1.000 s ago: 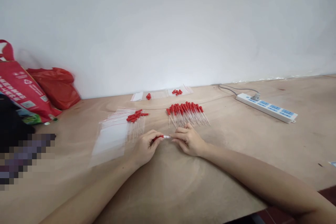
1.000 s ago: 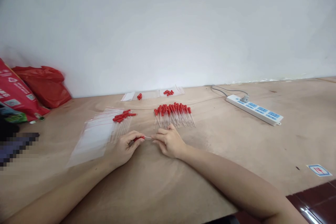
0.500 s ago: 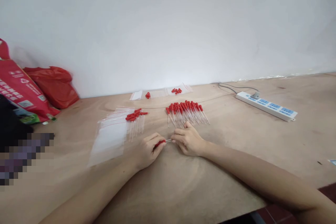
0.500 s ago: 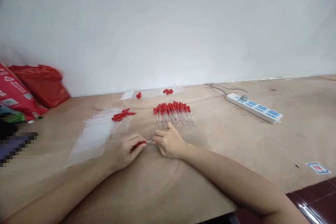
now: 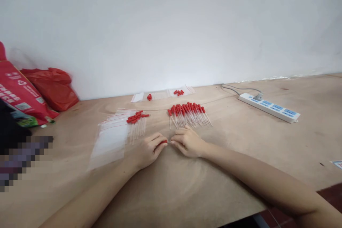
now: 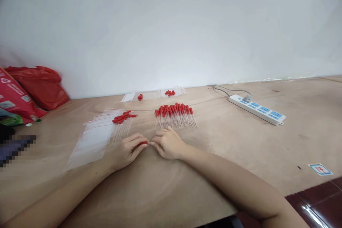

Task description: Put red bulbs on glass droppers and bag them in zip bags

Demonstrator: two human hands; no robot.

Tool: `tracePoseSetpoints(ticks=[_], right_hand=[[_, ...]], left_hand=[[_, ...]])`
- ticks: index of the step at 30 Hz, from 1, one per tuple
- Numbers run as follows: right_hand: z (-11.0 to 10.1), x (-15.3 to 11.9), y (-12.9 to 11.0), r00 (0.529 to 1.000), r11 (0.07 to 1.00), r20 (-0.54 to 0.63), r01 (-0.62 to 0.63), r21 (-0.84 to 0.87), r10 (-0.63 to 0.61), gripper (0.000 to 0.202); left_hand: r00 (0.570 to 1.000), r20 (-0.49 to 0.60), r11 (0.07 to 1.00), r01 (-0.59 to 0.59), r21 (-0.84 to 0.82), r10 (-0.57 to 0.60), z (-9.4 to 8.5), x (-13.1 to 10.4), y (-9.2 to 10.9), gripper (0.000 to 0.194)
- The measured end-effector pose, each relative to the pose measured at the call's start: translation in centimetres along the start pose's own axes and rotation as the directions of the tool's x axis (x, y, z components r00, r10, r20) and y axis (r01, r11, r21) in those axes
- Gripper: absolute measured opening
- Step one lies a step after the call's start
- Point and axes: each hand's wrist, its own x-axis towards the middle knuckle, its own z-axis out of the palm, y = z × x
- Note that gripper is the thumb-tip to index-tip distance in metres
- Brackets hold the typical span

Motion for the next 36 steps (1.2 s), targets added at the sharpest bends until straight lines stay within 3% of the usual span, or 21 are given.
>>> tracePoseSetpoints(ticks=[3, 6, 8, 11, 15, 17, 21, 26, 32, 36], right_hand=[[-0.8, 0.2, -0.1, 0.999, 0.999, 0.041, -0.022, -0.035, 0.023, 0.019], [-1.2, 0.6, 0.4, 0.99, 0.991, 0.048, -0.135, 0.013, 0.134, 0.017], [-1.2, 1.1, 0.9, 0.96, 0.956, 0.027, -0.278, 0.089, 0.277, 0.019], [-0.7, 2.5, 1.5, 0.886, 0.876, -0.021, -0.454, 0.16, 0.463, 0.022], [0.4, 5.3, 1.3, 0.827, 0.828, -0.055, -0.557, 0.064, 0.56, 0.028], [1.0, 6.8, 1.0, 0.799, 0.8, -0.048, -0.6, 0.02, 0.6, 0.028], [1.9, 8.9, 0.8, 0.761, 0.761, -0.024, -0.648, -0.024, 0.648, 0.025], [2.4, 9.1, 1.0, 0.78, 0.775, -0.007, -0.623, -0.108, 0.626, 0.022], [2.3, 9.5, -0.2, 0.85, 0.844, -0.063, -0.527, -0.098, 0.523, 0.025], [3.0, 11.1, -2.1, 0.813, 0.814, -0.031, -0.581, 0.02, 0.581, 0.028]], left_hand=[[1.0, -0.008, 0.999, 0.03, 0.026, -0.03, -0.5, 0.1, -0.8, 0.018], [0.984, -0.089, 0.978, 0.163, 0.133, -0.152, -1.7, -0.1, -3.0, 0.024], [0.942, -0.202, 0.919, 0.314, 0.238, -0.27, -2.9, -0.4, -5.3, 0.023], [0.858, -0.281, 0.784, 0.509, 0.354, -0.43, -4.6, -0.5, -8.7, 0.019], [0.87, -0.212, 0.716, 0.488, 0.499, -0.445, -5.3, 1.0, -11.3, 0.023], [0.883, -0.132, 0.698, 0.441, 0.564, -0.451, -5.1, 2.5, -11.8, 0.024], [0.88, -0.075, 0.697, 0.421, 0.58, -0.469, -4.6, 4.9, -12.7, 0.02], [0.887, -0.029, 0.732, 0.399, 0.552, -0.462, -4.6, 5.8, -13.9, 0.013], [0.899, -0.177, 0.769, 0.434, 0.47, -0.4, -4.9, 5.4, -12.7, 0.008], [0.877, -0.31, 0.809, 0.466, 0.359, -0.367, -4.6, 3.5, -9.9, 0.015]])
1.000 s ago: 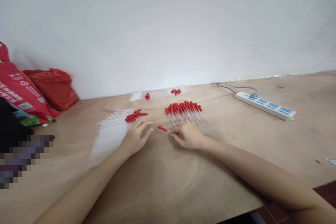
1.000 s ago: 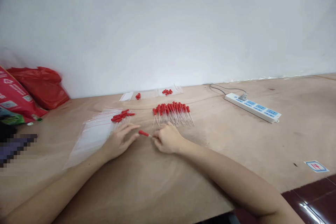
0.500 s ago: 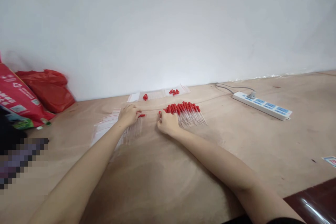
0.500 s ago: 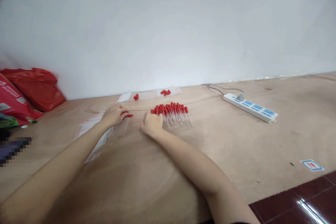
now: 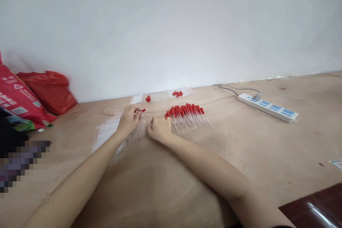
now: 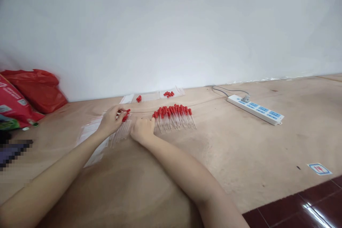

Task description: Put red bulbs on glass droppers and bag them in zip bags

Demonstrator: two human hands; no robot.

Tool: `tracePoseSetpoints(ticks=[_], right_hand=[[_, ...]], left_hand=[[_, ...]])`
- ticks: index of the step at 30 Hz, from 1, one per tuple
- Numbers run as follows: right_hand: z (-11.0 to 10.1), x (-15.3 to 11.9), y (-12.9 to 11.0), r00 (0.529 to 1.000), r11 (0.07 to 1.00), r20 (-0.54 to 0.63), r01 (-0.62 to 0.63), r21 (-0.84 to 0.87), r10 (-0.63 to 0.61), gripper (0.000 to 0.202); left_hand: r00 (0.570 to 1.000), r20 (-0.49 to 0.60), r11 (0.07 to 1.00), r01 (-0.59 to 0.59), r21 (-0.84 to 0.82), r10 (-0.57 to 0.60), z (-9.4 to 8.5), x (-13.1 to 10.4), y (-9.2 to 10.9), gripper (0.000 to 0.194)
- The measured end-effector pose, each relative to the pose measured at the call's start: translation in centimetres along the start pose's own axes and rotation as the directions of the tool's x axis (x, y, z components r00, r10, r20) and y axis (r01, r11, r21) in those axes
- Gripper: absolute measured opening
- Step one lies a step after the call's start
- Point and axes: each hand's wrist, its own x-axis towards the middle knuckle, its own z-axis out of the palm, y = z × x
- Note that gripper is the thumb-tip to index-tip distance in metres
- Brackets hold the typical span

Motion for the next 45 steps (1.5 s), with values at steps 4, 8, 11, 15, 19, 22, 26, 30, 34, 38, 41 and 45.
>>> tracePoseSetpoints(ticks=[4, 8, 11, 15, 19, 22, 26, 30, 34, 38, 41, 45], right_hand=[[1.2, 0.1, -2.3, 0.995, 0.989, 0.011, -0.103, 0.103, 0.102, 0.032], [1.9, 0.0, -3.6, 0.985, 0.976, 0.024, -0.171, 0.136, 0.17, 0.033], [1.9, 0.1, -3.9, 0.979, 0.97, 0.062, -0.199, 0.137, 0.192, 0.032], [1.4, 0.3, -3.7, 0.975, 0.976, 0.138, -0.192, 0.106, 0.177, 0.031], [0.3, -0.2, -1.8, 0.985, 0.987, 0.105, -0.145, 0.071, 0.137, 0.024], [-0.7, -1.8, 1.6, 1.0, 0.995, 0.022, 0.02, 0.093, -0.022, 0.025], [-2.1, -5.4, 7.1, 0.944, 0.938, -0.115, 0.323, 0.129, -0.309, 0.025], [-3.1, -8.2, 10.1, 0.902, 0.893, -0.15, 0.425, 0.146, -0.404, 0.016], [-3.2, -8.6, 10.0, 0.884, 0.872, -0.123, 0.465, 0.153, -0.45, 0.015], [-2.9, -8.4, 9.4, 0.878, 0.867, -0.091, 0.479, 0.136, -0.47, 0.016], [-2.8, -8.4, 9.4, 0.872, 0.863, -0.083, 0.489, 0.13, -0.482, 0.016], [-2.8, -8.5, 9.4, 0.857, 0.848, -0.088, 0.515, 0.128, -0.508, 0.016]], left_hand=[[0.964, -0.179, 0.928, 0.124, -0.35, -0.197, -0.7, -4.6, 1.0, 0.016], [0.957, -0.168, 0.889, 0.144, -0.434, -0.237, -0.7, -7.5, 0.9, 0.021], [0.97, -0.163, 0.919, 0.106, -0.379, -0.18, -0.7, -7.8, 0.9, 0.024], [0.98, -0.168, 0.939, 0.041, -0.341, -0.104, -1.2, -7.6, 1.7, 0.022], [0.991, -0.114, 0.92, 0.014, -0.392, -0.064, -1.6, -7.9, 2.5, 0.018], [0.999, -0.01, 0.891, 0.025, -0.454, -0.033, -1.7, -8.4, 3.4, 0.018], [0.991, 0.11, 0.892, -0.016, -0.452, 0.073, -1.6, -8.9, 5.0, 0.016], [0.963, 0.181, 0.89, -0.104, -0.445, 0.202, -1.3, -9.2, 6.4, 0.016], [0.944, 0.2, 0.885, -0.152, -0.439, 0.261, -1.2, -9.1, 6.8, 0.018], [0.945, 0.197, 0.884, -0.151, -0.442, 0.26, -1.2, -9.0, 6.9, 0.017], [0.94, 0.206, 0.878, -0.155, -0.452, 0.272, -1.2, -9.0, 6.9, 0.016], [0.938, 0.201, 0.868, -0.159, -0.47, 0.281, -1.2, -9.0, 7.0, 0.015]])
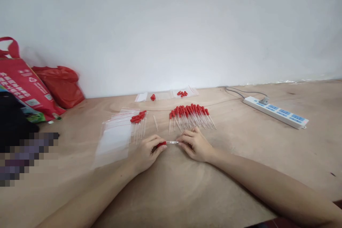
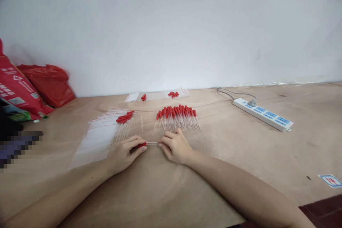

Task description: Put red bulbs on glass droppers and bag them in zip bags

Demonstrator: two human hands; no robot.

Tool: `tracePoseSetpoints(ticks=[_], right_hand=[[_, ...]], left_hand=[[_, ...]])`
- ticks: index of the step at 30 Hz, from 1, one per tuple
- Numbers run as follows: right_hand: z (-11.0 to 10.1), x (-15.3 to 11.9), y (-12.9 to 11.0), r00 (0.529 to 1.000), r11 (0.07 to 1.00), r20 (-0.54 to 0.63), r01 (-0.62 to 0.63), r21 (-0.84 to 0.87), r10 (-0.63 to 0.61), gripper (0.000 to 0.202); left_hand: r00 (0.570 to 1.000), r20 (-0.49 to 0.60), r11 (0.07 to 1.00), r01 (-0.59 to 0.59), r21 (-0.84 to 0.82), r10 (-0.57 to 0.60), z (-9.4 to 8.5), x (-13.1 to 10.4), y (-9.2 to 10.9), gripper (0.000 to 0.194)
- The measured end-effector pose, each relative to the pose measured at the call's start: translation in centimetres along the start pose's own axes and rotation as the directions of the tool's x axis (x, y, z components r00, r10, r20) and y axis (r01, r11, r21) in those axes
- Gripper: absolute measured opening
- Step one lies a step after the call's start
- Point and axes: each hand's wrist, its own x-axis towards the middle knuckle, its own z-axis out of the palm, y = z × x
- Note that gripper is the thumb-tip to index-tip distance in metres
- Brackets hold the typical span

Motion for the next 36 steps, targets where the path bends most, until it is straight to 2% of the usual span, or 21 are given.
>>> tracePoseSetpoints(ticks=[5, 9, 16, 21, 30, 36], right_hand=[[0.1, 0.0, 0.3, 0.998, 0.998, 0.016, 0.058, 0.01, -0.058, 0.018], [0.1, 0.2, 0.7, 0.995, 0.995, 0.032, 0.097, -0.019, -0.097, 0.019], [0.0, 0.4, 0.4, 0.99, 0.982, 0.039, 0.139, -0.127, -0.135, 0.021], [0.0, 0.1, -0.1, 0.989, 0.972, 0.065, 0.141, -0.185, -0.132, 0.024], [0.2, 0.5, -0.8, 0.988, 0.991, 0.133, 0.096, -0.097, -0.083, 0.024], [0.5, 0.7, -1.3, 0.987, 0.995, 0.161, 0.042, -0.087, -0.028, 0.02]], left_hand=[[0.999, 0.005, 0.999, -0.046, -0.016, 0.046, -0.1, -0.1, 0.0, 0.014], [0.992, 0.055, 0.992, -0.119, 0.037, 0.117, -0.1, -0.3, 0.1, 0.017], [0.982, 0.068, 0.977, -0.182, 0.107, 0.175, 0.1, -0.4, 0.1, 0.021], [0.978, 0.06, 0.969, -0.207, 0.136, 0.201, 0.2, -0.4, 0.2, 0.021], [0.962, 0.049, 0.955, -0.274, 0.118, 0.27, 0.4, -0.1, 0.6, 0.019], [0.963, 0.043, 0.955, -0.27, 0.12, 0.267, 0.5, -0.2, 0.3, 0.018]])
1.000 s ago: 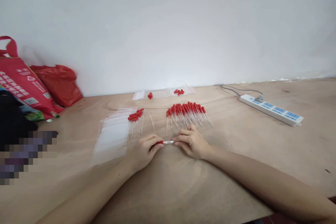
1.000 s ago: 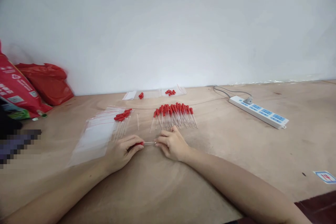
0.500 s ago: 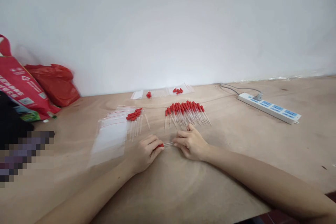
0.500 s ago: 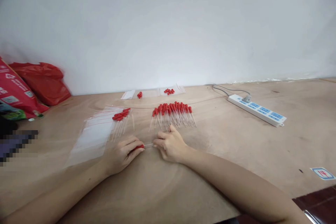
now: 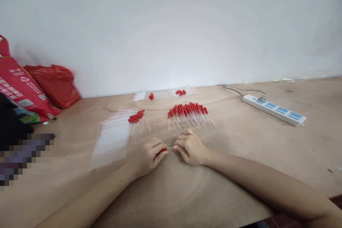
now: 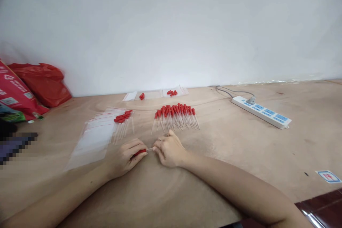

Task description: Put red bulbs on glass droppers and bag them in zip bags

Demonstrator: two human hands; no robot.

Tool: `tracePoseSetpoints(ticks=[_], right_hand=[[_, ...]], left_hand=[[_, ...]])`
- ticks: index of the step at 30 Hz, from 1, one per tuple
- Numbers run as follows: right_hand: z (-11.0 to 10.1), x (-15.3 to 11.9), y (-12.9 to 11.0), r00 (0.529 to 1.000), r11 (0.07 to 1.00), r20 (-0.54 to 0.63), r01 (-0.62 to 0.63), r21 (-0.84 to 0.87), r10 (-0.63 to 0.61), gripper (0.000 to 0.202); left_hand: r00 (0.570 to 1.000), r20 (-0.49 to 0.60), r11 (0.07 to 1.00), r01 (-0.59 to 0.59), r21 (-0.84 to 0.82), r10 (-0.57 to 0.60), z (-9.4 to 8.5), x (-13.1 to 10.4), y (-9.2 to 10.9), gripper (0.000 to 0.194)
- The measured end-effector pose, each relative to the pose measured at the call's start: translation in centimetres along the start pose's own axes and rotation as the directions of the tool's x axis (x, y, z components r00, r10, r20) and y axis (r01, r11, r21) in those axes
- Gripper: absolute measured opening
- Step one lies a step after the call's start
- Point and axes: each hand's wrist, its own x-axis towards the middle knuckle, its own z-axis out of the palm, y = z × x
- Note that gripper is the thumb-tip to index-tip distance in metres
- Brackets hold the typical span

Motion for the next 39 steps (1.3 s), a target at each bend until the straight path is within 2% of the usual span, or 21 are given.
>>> tracePoseSetpoints(ticks=[7, 10, 12, 14, 17, 20, 24, 28, 33, 35, 39], right_hand=[[-1.2, 0.2, -0.3, 0.999, 0.998, -0.044, 0.011, -0.062, -0.014, 0.021], [-1.7, 0.3, 0.5, 0.986, 0.99, -0.094, -0.138, -0.025, 0.135, 0.019], [-1.9, 0.6, 1.6, 0.937, 0.948, -0.145, -0.314, 0.058, 0.319, 0.019], [-1.9, 1.1, 2.7, 0.85, 0.869, -0.182, -0.476, 0.136, 0.494, 0.02], [-1.8, 2.6, 3.7, 0.735, 0.772, -0.239, -0.618, 0.15, 0.635, 0.019], [-1.4, 4.7, 3.6, 0.693, 0.731, -0.26, -0.677, 0.088, 0.673, 0.02], [-0.7, 7.2, 3.0, 0.655, 0.667, -0.212, -0.745, -0.015, 0.726, 0.022], [-0.3, 8.2, 2.9, 0.645, 0.642, -0.151, -0.763, -0.075, 0.749, 0.024], [-0.1, 7.8, 3.1, 0.67, 0.664, -0.118, -0.742, -0.094, 0.733, 0.026], [-0.1, 7.5, 3.1, 0.685, 0.678, -0.119, -0.729, -0.098, 0.719, 0.026], [0.2, 7.1, 3.2, 0.709, 0.701, -0.13, -0.705, -0.105, 0.693, 0.026]], left_hand=[[0.999, -0.006, 0.999, 0.044, 0.028, -0.044, -0.5, 0.1, -0.9, 0.018], [0.987, -0.055, 0.982, 0.155, 0.112, -0.149, -1.2, -0.1, -2.1, 0.023], [0.957, -0.121, 0.94, 0.283, 0.188, -0.264, -1.7, -0.5, -3.2, 0.024], [0.914, -0.181, 0.882, 0.399, 0.251, -0.362, -2.3, -1.0, -4.5, 0.023], [0.851, -0.229, 0.795, 0.523, 0.307, -0.472, -2.9, -1.8, -6.1, 0.016], [0.806, -0.256, 0.749, 0.592, 0.298, -0.534, -3.1, -2.1, -6.8, 0.013], [0.772, -0.238, 0.73, 0.635, 0.254, -0.589, -3.1, -2.1, -6.6, 0.014], [0.726, -0.186, 0.697, 0.688, 0.202, -0.662, -2.8, -1.7, -6.3, 0.019], [0.69, -0.133, 0.678, 0.724, 0.127, -0.712, -2.4, -0.9, -6.1, 0.023], [0.69, -0.117, 0.681, 0.724, 0.107, -0.715, -2.1, -0.4, -5.9, 0.024], [0.719, -0.095, 0.71, 0.695, 0.112, -0.689, -1.3, 1.0, -5.4, 0.025]])
